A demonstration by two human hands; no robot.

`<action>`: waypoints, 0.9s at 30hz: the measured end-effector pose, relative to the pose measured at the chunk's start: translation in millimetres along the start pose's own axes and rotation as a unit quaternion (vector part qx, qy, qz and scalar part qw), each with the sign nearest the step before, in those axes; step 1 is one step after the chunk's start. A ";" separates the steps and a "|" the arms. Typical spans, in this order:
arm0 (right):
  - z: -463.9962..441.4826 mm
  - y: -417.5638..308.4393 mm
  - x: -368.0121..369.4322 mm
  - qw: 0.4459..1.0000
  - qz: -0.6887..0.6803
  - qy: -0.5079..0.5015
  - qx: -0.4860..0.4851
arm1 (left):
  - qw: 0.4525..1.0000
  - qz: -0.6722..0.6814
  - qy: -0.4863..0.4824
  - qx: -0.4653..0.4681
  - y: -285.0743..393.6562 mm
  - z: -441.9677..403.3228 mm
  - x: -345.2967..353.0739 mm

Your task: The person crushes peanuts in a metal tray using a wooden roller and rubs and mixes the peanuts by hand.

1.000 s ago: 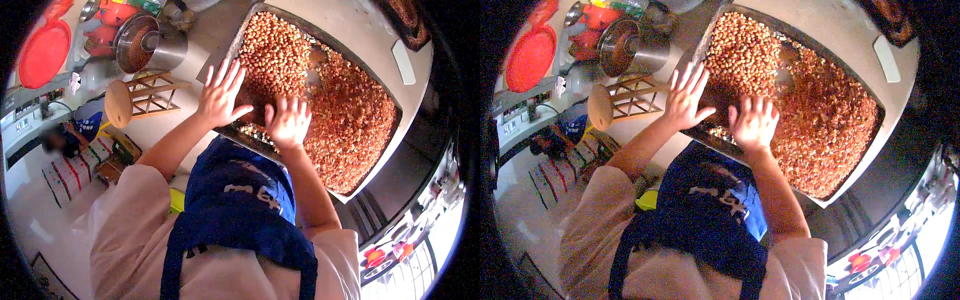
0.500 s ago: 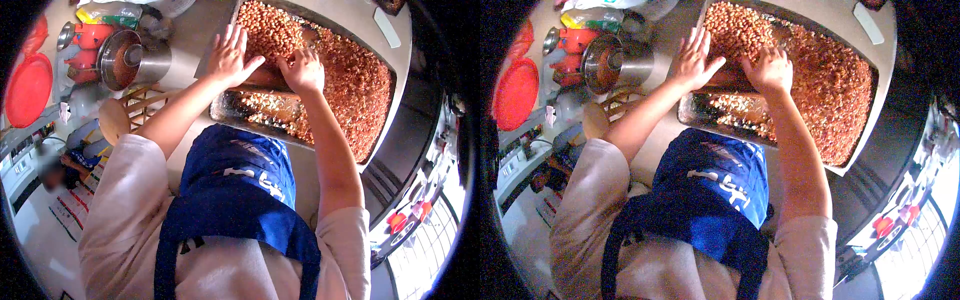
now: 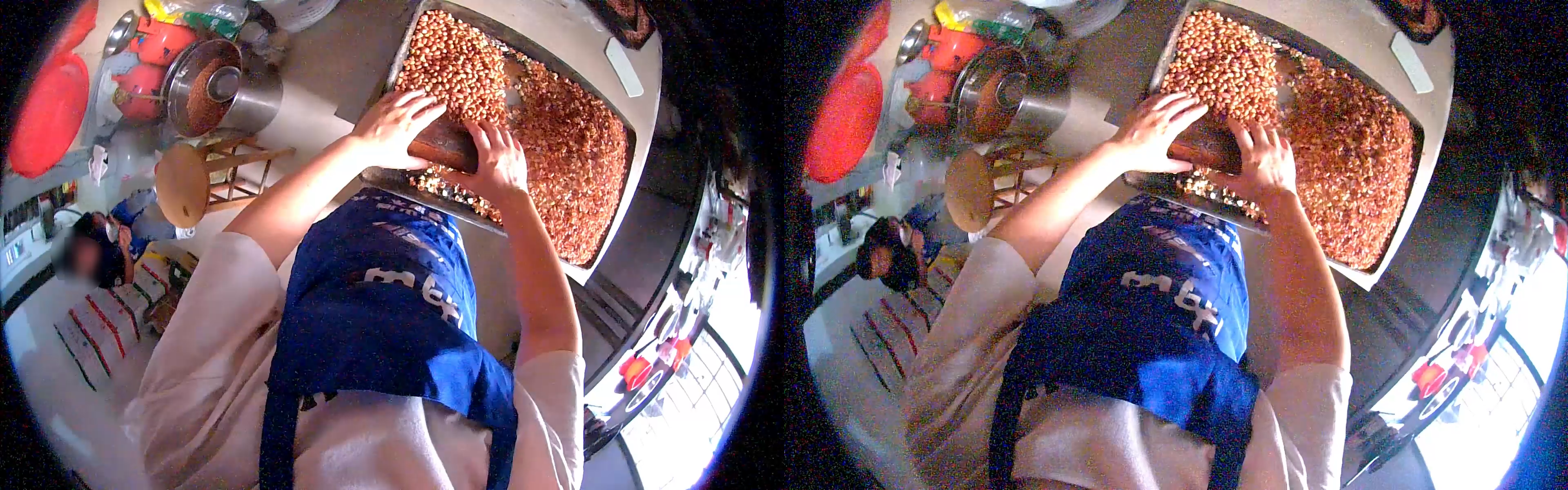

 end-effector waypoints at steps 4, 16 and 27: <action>-2.8 -0.1 4.1 0.994 0.044 -0.101 0.007 | 0.989 0.050 -0.104 -0.096 6.7 6.6 -7.0; 80.6 -10.2 30.5 0.994 -0.079 0.079 -0.006 | 0.994 -0.001 -0.040 -0.105 69.1 69.1 -6.1; -11.9 18.6 19.4 0.996 -0.017 0.036 0.078 | 0.992 0.003 0.043 -0.117 20.1 15.4 -0.3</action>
Point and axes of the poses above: each hand's wrist, its own z-axis away from the middle knuckle, its own x-axis out of the palm, y = z × x, the point moved 5 cm from there along -z, towards the middle knuckle, and after that the axes turned 5 degrees about x, right-handed, at the moved point
